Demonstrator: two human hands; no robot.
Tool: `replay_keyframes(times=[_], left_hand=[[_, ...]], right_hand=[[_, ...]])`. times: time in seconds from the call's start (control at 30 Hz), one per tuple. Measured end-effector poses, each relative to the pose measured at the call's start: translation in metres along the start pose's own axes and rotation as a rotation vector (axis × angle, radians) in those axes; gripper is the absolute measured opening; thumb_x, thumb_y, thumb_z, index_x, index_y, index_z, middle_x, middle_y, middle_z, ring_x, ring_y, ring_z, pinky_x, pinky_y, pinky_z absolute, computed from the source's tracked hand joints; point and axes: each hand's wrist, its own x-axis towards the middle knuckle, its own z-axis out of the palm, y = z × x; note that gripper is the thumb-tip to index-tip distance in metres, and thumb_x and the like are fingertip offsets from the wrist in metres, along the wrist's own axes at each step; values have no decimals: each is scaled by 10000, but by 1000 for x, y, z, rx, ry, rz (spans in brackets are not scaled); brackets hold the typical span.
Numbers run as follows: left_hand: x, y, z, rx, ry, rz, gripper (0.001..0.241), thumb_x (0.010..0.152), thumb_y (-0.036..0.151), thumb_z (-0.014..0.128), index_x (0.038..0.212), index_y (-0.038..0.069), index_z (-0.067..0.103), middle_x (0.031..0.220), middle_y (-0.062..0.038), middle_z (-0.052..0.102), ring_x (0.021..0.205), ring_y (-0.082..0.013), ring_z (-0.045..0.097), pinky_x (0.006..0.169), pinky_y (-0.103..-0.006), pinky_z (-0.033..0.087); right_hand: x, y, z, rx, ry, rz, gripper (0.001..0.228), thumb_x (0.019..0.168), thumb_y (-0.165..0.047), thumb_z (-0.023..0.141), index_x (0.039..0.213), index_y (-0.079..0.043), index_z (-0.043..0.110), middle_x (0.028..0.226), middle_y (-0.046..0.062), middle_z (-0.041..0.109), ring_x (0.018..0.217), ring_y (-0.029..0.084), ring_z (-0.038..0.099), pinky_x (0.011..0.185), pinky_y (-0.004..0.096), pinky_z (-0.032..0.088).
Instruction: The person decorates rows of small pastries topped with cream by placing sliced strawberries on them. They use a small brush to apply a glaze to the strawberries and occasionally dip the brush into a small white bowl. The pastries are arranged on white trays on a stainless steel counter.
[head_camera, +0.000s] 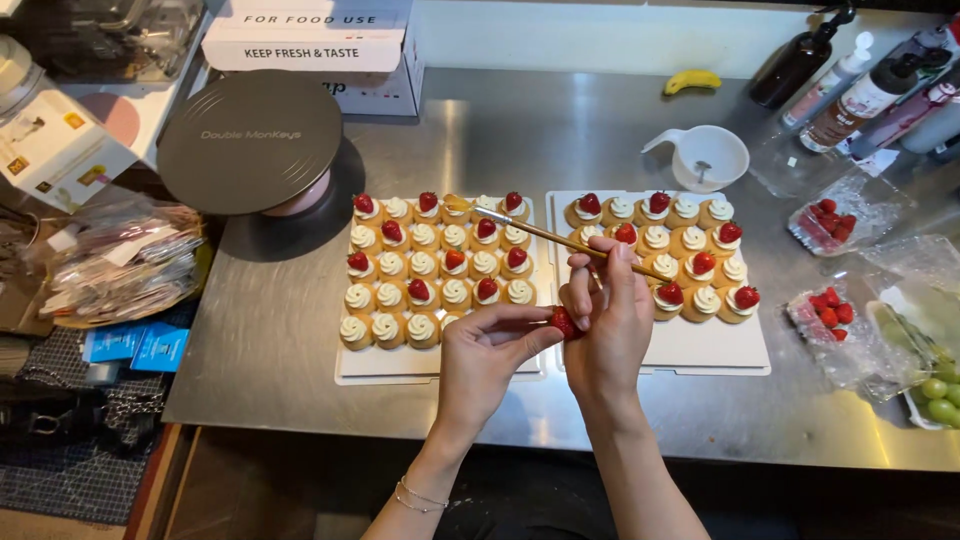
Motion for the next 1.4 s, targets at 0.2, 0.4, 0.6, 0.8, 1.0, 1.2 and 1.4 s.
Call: replay_keyframes(times=[0.2,0.4,0.6,0.8,1.0,1.2,1.4], left_hand=[[-6,1,-20,52,-8,4,146,771,100,889,887,35,830,902,-168,816,845,-177,762,746,-273,647],[-5,12,-32,64,20,91,191,947,137,719,1059,-13,756,942,-193,794,673,-161,742,691,-315,670],[11,7,-57,170,101,131,223,976,111,685,1082,-84,703,975,-262,756,793,-259,763,753,-366,651],[11,21,-62,187,144,149,226,963,129,701,1053,-76,725,961,-240,772,780,-227,764,724,-330,659],[15,22,-69,213,179,153,248,974,137,688,1072,-92,694,966,-280,748,795,-286,773,737,-365,653],[17,27,-69,270,256,53,139,946,107,663,1012,-4,713,953,-155,803,775,-234,820,680,-258,671],[20,22,-73,218,263,-36,160,933,103,678,1037,-13,710,1007,-173,793,808,-250,819,692,-241,662]], right_hand=[[-10,12,5,100,9,170,241,1095,-222,475,1092,-29,620,875,68,601,526,37,325,425,135,240],[-16,-5,-17,-107,-8,-47,272,1095,-274,464,1068,-59,630,954,60,620,722,70,561,576,130,424],[-16,-19,-63,-493,-132,-446,322,1143,-183,414,939,34,536,873,216,548,547,244,562,486,270,465],[-23,-15,-54,-669,-310,-590,356,1123,-120,386,895,70,581,767,187,573,524,215,597,474,282,496],[-32,-22,-44,-802,-370,-744,358,1103,-104,400,886,74,621,734,187,622,498,216,611,461,292,518],[-48,-17,-27,-892,-567,-740,265,1097,-149,387,1027,23,575,916,159,619,686,204,626,605,266,535],[-44,-21,-30,-1058,-644,-749,251,1076,-137,410,995,15,593,912,172,643,705,212,624,606,277,530]])
